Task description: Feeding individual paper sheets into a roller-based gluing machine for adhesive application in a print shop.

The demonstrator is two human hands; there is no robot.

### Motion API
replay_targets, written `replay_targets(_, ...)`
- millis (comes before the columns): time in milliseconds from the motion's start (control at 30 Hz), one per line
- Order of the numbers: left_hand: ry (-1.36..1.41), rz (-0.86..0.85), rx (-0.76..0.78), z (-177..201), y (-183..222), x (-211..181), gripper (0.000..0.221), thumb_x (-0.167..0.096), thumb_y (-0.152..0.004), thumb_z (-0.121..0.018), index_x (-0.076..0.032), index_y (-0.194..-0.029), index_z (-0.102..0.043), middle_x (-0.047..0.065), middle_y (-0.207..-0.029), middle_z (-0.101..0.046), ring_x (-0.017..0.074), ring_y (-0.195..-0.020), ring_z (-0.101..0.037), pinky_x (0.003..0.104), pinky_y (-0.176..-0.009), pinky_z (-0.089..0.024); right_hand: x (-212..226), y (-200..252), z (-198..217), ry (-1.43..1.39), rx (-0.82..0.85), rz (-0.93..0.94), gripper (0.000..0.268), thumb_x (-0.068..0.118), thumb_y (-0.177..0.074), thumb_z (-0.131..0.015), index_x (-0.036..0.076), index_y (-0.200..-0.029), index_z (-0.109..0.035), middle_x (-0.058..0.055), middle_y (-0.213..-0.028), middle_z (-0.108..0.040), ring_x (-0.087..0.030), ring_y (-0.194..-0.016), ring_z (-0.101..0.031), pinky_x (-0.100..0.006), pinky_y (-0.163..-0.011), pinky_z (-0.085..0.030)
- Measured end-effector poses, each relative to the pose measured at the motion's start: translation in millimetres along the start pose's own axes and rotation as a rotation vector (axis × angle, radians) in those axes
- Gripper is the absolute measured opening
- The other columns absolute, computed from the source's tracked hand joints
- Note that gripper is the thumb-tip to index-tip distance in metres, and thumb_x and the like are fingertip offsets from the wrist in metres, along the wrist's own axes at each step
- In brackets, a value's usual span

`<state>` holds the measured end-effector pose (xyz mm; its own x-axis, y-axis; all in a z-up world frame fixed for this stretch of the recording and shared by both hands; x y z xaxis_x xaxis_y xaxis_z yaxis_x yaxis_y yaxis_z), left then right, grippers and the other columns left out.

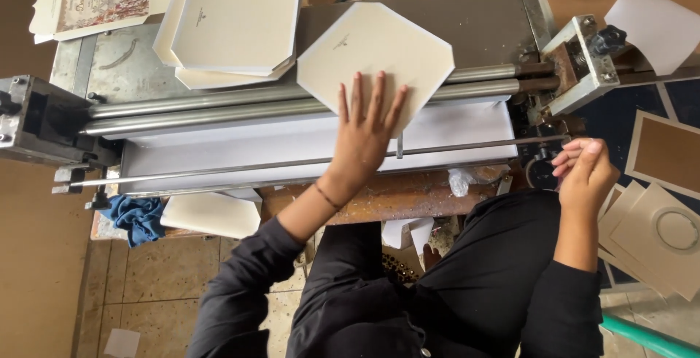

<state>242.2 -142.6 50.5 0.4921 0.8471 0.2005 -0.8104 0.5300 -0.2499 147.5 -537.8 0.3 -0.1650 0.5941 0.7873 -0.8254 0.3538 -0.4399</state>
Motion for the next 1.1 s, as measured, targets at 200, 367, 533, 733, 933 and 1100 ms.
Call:
replay_targets(200, -0.006, -0.131, 0.046, 10.7, -46.0, -56.9, 0.086, -0.007, -0.115, -0.056, -0.022, -0.179, -0.001, 0.024, -0.182, -0.001, 0.057, -0.162, -0.003, 0.069, -0.137, -0.012, 0.9, -1.0, 1.4, 0.01, -0.013, 0.001, 0.055, 0.03, -0.135, -0.026, -0.008, -0.115, -0.061, -0.02, -0.085, -0.066, -0.024, -0.063, -0.059, -0.031, -0.063, -0.047)
replay_targets(367, -0.032, -0.195, -0.061, 5.4, -68.4, -80.2, 0.077, -0.022, -0.121, -0.059, -0.025, -0.179, -0.008, 0.023, -0.181, -0.01, 0.0604, -0.161, -0.012, 0.069, -0.136, -0.021, -0.3, -1.0, 1.0, 0.003, -0.021, -0.008, 0.053, 0.029, -0.135, -0.027, -0.008, -0.115, -0.061, -0.021, -0.085, -0.066, -0.024, -0.063, -0.059, -0.031, -0.063, -0.047)
replay_targets(533, -0.066, -0.215, -0.129, 6.9, -64.2, -73.7, 0.076, -0.027, -0.122, -0.062, -0.029, -0.178, -0.01, 0.017, -0.182, -0.017, 0.0526, -0.164, -0.023, 0.06, -0.137, -0.028, -1.8, -1.2, 1.6, 0.02, -0.011, -0.009, 0.054, 0.029, -0.136, -0.028, -0.008, -0.116, -0.062, -0.02, -0.085, -0.067, -0.024, -0.063, -0.06, -0.031, -0.063, -0.048)
replay_targets(733, 0.025, -0.192, -0.109, 12.2, -38.4, -38.2, 0.084, -0.009, -0.112, -0.059, -0.032, -0.178, -0.012, 0.014, -0.183, -0.018, 0.0504, -0.165, -0.022, 0.058, -0.139, -0.025, -5.6, -1.3, 2.4, 0.006, -0.006, -0.016, 0.052, 0.028, -0.136, -0.03, -0.007, -0.116, -0.062, -0.02, -0.085, -0.067, -0.023, -0.063, -0.06, -0.031, -0.063, -0.047)
replay_targets(933, 0.062, -0.095, -0.209, 10.4, -7.8, -8.4, 0.086, -0.019, -0.104, -0.069, -0.03, -0.176, -0.024, 0.014, -0.18, -0.033, 0.0491, -0.164, -0.03, 0.059, -0.138, -0.03, -6.1, -0.2, 3.7, -0.001, -0.006, -0.031, 0.05, 0.026, -0.136, -0.031, -0.007, -0.116, -0.064, -0.019, -0.086, -0.068, -0.023, -0.065, -0.061, -0.031, -0.064, -0.049)
replay_targets(1100, 0.131, -0.025, -0.226, 11.7, 4.3, 3.3, 0.093, -0.06, -0.101, -0.08, -0.03, -0.174, -0.032, 0.014, -0.179, -0.033, 0.0482, -0.164, -0.028, 0.063, -0.136, -0.03, -5.6, -0.4, 3.5, -0.007, -0.02, -0.031, 0.051, 0.027, -0.136, -0.031, -0.006, -0.116, -0.064, -0.018, -0.086, -0.068, -0.022, -0.064, -0.061, -0.03, -0.063, -0.048)
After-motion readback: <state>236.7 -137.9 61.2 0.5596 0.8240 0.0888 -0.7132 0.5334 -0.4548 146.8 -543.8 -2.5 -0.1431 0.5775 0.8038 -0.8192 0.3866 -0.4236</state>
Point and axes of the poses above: each hand's wrist, its own y-axis away from the middle knuckle, its own z-axis out of the back of the hand, x = y × z, the point moved 1 cm from there along -y, towards the middle knuckle
